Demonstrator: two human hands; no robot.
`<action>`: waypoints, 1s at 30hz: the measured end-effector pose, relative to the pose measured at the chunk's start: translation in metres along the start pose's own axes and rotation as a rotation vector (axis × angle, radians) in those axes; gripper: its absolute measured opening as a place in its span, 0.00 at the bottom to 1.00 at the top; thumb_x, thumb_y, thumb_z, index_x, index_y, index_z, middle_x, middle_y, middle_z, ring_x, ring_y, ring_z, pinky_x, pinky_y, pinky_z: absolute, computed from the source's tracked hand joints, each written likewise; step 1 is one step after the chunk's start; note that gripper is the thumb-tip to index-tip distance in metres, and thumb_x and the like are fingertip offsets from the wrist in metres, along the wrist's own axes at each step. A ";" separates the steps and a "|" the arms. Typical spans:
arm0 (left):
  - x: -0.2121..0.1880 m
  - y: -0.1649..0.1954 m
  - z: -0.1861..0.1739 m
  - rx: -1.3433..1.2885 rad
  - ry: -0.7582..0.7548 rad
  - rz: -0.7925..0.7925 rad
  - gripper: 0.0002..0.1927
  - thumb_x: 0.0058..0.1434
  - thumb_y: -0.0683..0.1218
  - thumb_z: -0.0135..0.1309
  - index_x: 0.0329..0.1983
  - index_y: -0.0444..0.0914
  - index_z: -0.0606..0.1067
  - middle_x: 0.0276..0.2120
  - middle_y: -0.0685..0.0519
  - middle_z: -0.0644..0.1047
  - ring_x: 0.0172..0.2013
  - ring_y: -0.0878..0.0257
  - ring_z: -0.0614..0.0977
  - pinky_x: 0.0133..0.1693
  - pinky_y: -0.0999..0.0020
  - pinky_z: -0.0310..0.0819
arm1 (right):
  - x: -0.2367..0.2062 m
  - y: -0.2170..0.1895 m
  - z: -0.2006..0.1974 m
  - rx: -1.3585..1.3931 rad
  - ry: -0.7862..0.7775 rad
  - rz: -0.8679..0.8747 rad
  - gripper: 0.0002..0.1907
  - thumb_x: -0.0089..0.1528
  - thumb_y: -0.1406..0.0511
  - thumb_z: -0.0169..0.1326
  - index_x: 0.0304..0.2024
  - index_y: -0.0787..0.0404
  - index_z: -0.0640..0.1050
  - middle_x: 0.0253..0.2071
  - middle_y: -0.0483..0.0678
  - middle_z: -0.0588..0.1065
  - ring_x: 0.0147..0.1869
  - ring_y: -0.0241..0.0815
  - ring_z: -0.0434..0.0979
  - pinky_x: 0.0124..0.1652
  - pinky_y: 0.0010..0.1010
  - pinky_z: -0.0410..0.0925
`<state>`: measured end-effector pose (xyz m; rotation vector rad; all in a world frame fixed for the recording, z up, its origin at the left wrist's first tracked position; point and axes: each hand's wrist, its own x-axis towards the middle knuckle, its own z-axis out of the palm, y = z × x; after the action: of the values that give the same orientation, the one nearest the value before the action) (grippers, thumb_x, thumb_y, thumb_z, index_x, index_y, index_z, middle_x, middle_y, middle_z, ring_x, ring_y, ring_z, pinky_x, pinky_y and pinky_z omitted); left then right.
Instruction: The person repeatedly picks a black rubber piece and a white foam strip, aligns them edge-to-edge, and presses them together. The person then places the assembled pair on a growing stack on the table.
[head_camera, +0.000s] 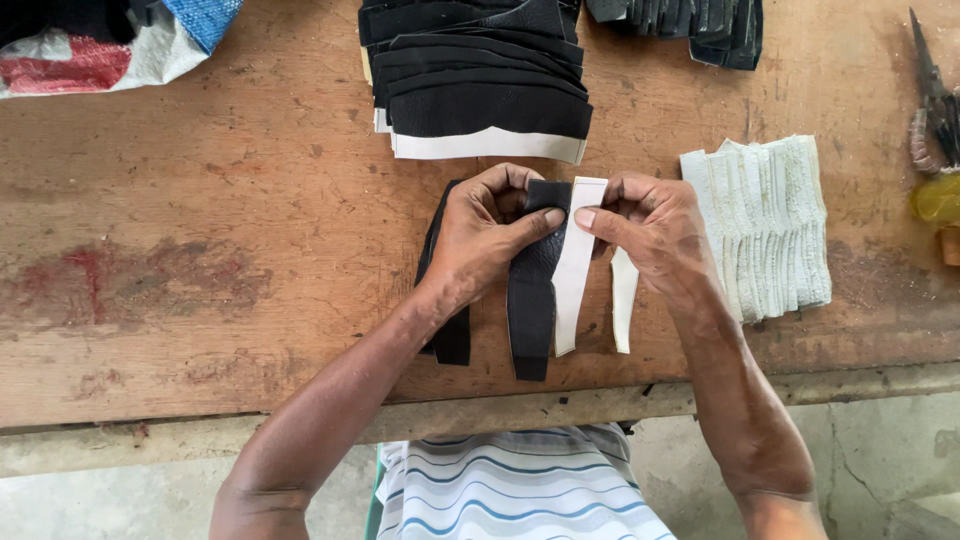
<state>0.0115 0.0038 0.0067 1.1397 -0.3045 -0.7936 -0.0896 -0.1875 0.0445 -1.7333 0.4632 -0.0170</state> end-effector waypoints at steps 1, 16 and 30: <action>0.000 -0.001 0.001 -0.002 -0.006 0.006 0.12 0.59 0.39 0.65 0.45 0.36 0.77 0.36 0.54 0.82 0.37 0.71 0.83 0.41 0.76 0.84 | 0.000 0.000 0.000 0.003 -0.006 0.006 0.09 0.60 0.69 0.64 0.42 0.68 0.82 0.34 0.50 0.80 0.32 0.32 0.79 0.31 0.20 0.73; 0.000 -0.002 0.001 -0.158 -0.038 -0.070 0.17 0.57 0.37 0.65 0.50 0.34 0.78 0.43 0.50 0.83 0.43 0.66 0.85 0.49 0.70 0.85 | 0.005 -0.008 -0.006 -0.028 -0.027 0.004 0.10 0.62 0.68 0.62 0.42 0.69 0.80 0.31 0.52 0.80 0.29 0.36 0.80 0.28 0.23 0.75; -0.001 -0.007 0.001 -0.291 -0.060 -0.022 0.14 0.61 0.38 0.64 0.49 0.34 0.77 0.41 0.51 0.82 0.42 0.66 0.84 0.49 0.70 0.85 | 0.002 0.005 0.000 0.112 0.023 -0.084 0.09 0.63 0.71 0.62 0.45 0.69 0.80 0.37 0.51 0.80 0.38 0.35 0.82 0.39 0.24 0.79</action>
<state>0.0074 0.0023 0.0015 0.8481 -0.2187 -0.8618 -0.0888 -0.1886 0.0397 -1.6433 0.3988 -0.1208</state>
